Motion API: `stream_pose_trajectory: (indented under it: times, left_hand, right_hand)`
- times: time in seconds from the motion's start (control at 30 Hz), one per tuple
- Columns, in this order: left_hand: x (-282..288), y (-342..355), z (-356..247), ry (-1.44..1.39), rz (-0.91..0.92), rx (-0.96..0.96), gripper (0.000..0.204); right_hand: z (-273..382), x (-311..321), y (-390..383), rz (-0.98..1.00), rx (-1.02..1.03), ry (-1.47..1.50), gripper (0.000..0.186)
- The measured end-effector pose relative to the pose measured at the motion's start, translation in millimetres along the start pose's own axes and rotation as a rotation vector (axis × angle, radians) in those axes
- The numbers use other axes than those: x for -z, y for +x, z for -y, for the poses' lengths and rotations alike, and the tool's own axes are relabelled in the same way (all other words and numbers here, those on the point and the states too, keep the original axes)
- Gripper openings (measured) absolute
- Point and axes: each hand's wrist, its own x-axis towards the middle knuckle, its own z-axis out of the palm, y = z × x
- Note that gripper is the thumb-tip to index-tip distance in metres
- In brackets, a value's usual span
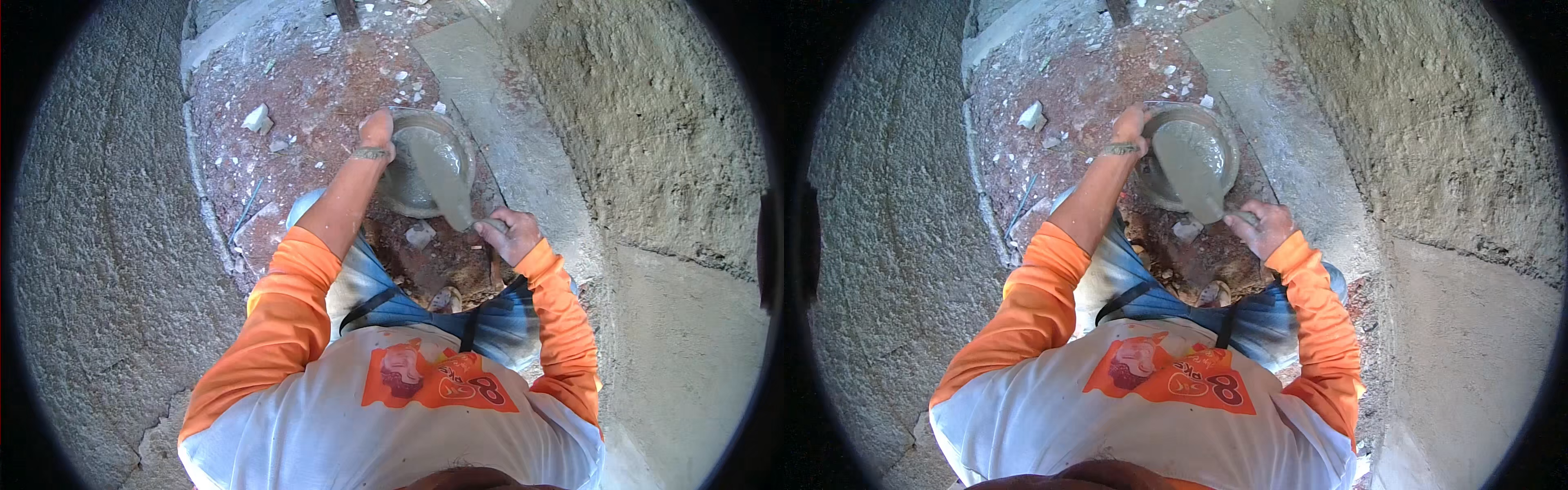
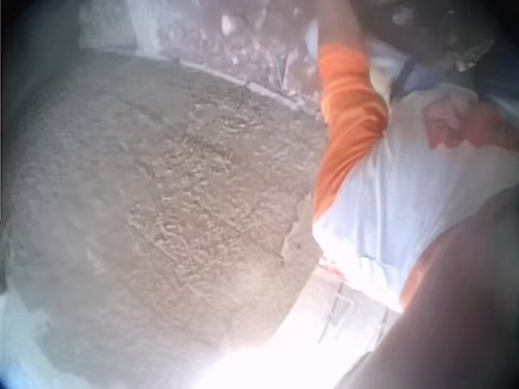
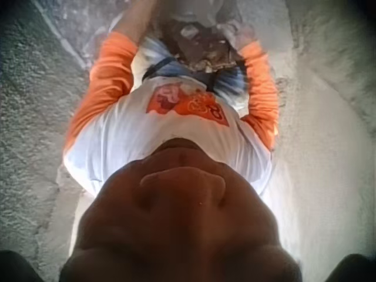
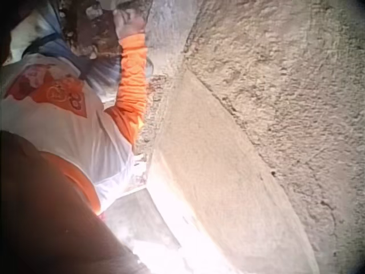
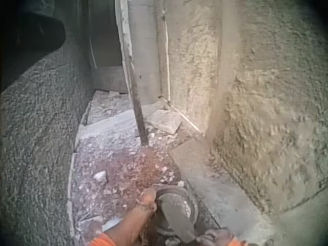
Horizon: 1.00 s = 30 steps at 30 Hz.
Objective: Applying mortar to a wall using a trowel at a construction site.
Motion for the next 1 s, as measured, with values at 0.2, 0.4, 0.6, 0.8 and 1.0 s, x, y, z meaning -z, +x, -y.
stream_pose_trajectory:
  times: [0.2, 0.4, 0.6, 0.8, 1.0]
  left_hand:
    - [4.1, 14.7, 9.8, -0.174, -0.043, 0.197, 0.023]
    - [14.4, 32.9, 64.9, 0.443, -0.041, -0.541, 0.027]
    - [10.9, -8.7, 72.8, -0.368, 0.178, -0.233, 0.031]
    - [45.4, -21.1, 17.8, 0.341, -0.037, -0.03, 0.035]
    - [89.4, -8.2, -20.4, 0.78, -0.149, -0.356, 0.036]
  right_hand:
    - [32.8, -18.4, 16.2, 0.197, 0.186, 0.008, 0.029]
    - [21.7, -18.9, 37.3, 0.221, 0.209, 0.024, 0.029]
    - [-7.0, -22.6, 40.9, 0.041, 0.08, -0.102, 0.029]
    - [1.5, 6.6, 50.8, -0.284, -0.112, -0.237, 0.032]
    - [49.8, -16.4, 50.0, 0.029, -0.095, 0.172, 0.031]
